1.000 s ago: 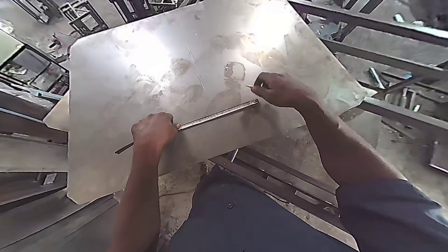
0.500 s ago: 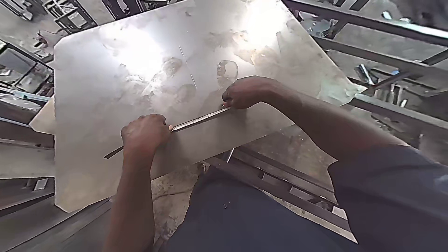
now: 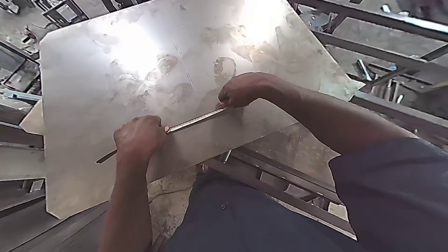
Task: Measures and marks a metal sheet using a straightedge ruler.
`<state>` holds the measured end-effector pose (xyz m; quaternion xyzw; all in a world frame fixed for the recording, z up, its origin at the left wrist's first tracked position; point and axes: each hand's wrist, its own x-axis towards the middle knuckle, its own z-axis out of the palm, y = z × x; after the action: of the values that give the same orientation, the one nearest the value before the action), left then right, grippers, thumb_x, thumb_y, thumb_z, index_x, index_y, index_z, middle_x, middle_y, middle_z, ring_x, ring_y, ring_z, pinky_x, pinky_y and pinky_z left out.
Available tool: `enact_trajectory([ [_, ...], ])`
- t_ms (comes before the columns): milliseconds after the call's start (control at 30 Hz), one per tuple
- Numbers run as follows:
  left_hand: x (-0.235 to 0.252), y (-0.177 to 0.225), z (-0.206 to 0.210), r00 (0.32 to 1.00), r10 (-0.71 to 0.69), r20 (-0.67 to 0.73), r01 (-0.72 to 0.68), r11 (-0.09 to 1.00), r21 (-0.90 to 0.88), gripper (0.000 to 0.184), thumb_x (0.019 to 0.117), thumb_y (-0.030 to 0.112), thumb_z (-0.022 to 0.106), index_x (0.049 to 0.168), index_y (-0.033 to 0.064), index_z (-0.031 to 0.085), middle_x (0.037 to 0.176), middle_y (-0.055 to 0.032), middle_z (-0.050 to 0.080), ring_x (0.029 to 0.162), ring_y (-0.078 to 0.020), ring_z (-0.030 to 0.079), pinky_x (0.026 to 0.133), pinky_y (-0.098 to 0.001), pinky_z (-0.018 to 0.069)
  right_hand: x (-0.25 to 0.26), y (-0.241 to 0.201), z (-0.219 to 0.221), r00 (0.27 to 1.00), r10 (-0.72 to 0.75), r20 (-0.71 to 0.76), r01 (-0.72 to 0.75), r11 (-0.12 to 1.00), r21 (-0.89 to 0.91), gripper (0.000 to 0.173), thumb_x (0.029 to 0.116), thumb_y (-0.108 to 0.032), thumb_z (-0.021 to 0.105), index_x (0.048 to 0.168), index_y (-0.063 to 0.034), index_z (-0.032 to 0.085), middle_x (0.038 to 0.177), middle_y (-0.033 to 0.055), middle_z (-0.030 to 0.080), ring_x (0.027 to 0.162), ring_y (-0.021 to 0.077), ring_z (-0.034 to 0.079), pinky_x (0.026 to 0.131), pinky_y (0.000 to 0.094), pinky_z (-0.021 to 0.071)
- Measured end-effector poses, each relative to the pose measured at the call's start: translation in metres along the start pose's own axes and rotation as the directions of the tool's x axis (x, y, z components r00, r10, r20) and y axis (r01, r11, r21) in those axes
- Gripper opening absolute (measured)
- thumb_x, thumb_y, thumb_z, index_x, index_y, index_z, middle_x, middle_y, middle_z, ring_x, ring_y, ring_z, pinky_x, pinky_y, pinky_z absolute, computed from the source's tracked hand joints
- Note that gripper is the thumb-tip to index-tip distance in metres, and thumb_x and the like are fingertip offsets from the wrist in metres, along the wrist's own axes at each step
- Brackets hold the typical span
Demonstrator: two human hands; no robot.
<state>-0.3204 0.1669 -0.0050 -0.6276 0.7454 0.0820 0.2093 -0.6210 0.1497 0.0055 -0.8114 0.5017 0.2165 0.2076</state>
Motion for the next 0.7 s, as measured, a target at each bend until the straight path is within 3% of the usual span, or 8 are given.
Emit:
enact_trajectory([
  [100, 0.0, 0.002, -0.001, 1.0, -0.011, 0.011, 0.011, 1.0, -0.005, 0.033, 0.1013, 0.049, 0.054, 0.096, 0.0206, 0.069, 0.105, -0.0129, 0.071, 0.106, -0.0421, 0.066, 0.072, -0.0685, 0.0494, 0.001, -0.005, -0.002, 0.998, 0.056, 0.001, -0.056, 0.998, -0.022, 0.033, 0.1041, -0.04, 0.053, 0.084, -0.0173, 0.066, 0.074, 0.0048, 0.06, 0.075, 0.0263, 0.063, 0.062, 0.0533, 0.0473],
  [233, 0.002, 0.001, -0.002, 1.0, 0.003, 0.011, -0.002, 1.0, -0.028, 0.029, 0.1006, 0.045, 0.056, 0.091, 0.0195, 0.067, 0.096, -0.0146, 0.07, 0.095, -0.0429, 0.067, 0.067, -0.0686, 0.0476, 0.004, -0.026, -0.011, 0.974, 0.225, 0.006, -0.224, 0.972, -0.077, 0.027, 0.0954, -0.04, 0.059, 0.085, -0.0172, 0.068, 0.076, 0.0097, 0.061, 0.077, 0.0334, 0.064, 0.06, 0.0579, 0.0444],
  [300, 0.002, 0.0, -0.002, 1.0, 0.018, 0.011, -0.018, 1.0, -0.011, 0.029, 0.101, 0.044, 0.057, 0.093, 0.019, 0.069, 0.097, -0.0157, 0.071, 0.095, -0.0436, 0.067, 0.067, -0.0689, 0.0485, 0.007, -0.032, -0.015, 0.95, 0.284, -0.129, -0.295, 0.952, -0.076, 0.027, 0.0898, -0.035, 0.064, 0.081, -0.0102, 0.066, 0.077, 0.0158, 0.061, 0.078, 0.0392, 0.063, 0.06, 0.0605, 0.044],
  [333, 0.003, 0.0, -0.001, 1.0, 0.024, 0.012, -0.024, 1.0, -0.001, 0.029, 0.1008, 0.045, 0.057, 0.093, 0.0195, 0.068, 0.097, -0.0151, 0.071, 0.095, -0.0432, 0.067, 0.067, -0.0687, 0.0487, 0.008, -0.033, -0.018, 0.923, 0.326, -0.204, -0.343, 0.938, -0.053, 0.026, 0.0905, -0.031, 0.064, 0.084, -0.0058, 0.067, 0.086, 0.0198, 0.064, 0.086, 0.0428, 0.064, 0.065, 0.0631, 0.0459],
  [400, 0.005, -0.002, 0.0, 0.999, 0.043, -0.012, -0.043, 0.999, -0.011, 0.029, 0.1001, 0.045, 0.058, 0.09, 0.0192, 0.068, 0.094, -0.0144, 0.071, 0.092, -0.0432, 0.068, 0.065, -0.0692, 0.0489, 0.006, -0.019, -0.02, 0.926, 0.3, -0.23, -0.314, 0.949, -0.024, 0.029, 0.0946, -0.036, 0.059, 0.086, -0.0104, 0.067, 0.085, 0.0158, 0.065, 0.086, 0.0397, 0.065, 0.062, 0.0619, 0.0463],
  [500, 0.005, -0.003, 0.003, 1.0, 0.028, -0.005, -0.028, 0.999, -0.021, 0.03, 0.1006, 0.047, 0.057, 0.093, 0.02, 0.069, 0.098, -0.0138, 0.071, 0.097, -0.0422, 0.068, 0.068, -0.0686, 0.0499, -0.002, -0.01, -0.009, 0.973, 0.208, -0.098, -0.205, 0.978, 0.039, 0.034, 0.1011, -0.042, 0.054, 0.084, -0.0148, 0.066, 0.078, 0.0096, 0.063, 0.08, 0.0332, 0.065, 0.061, 0.0582, 0.0468],
  [700, 0.002, 0.001, -0.001, 1.0, 0.01, 0.005, -0.01, 1.0, -0.003, 0.029, 0.101, 0.045, 0.057, 0.093, 0.0204, 0.069, 0.101, -0.0131, 0.071, 0.1, -0.0416, 0.067, 0.07, -0.0681, 0.0491, -0.001, -0.002, 0.004, 0.991, 0.124, -0.045, -0.121, 0.99, 0.068, 0.036, 0.1026, -0.046, 0.054, 0.087, -0.0173, 0.068, 0.077, 0.0055, 0.062, 0.079, 0.0275, 0.064, 0.065, 0.0551, 0.0488],
])
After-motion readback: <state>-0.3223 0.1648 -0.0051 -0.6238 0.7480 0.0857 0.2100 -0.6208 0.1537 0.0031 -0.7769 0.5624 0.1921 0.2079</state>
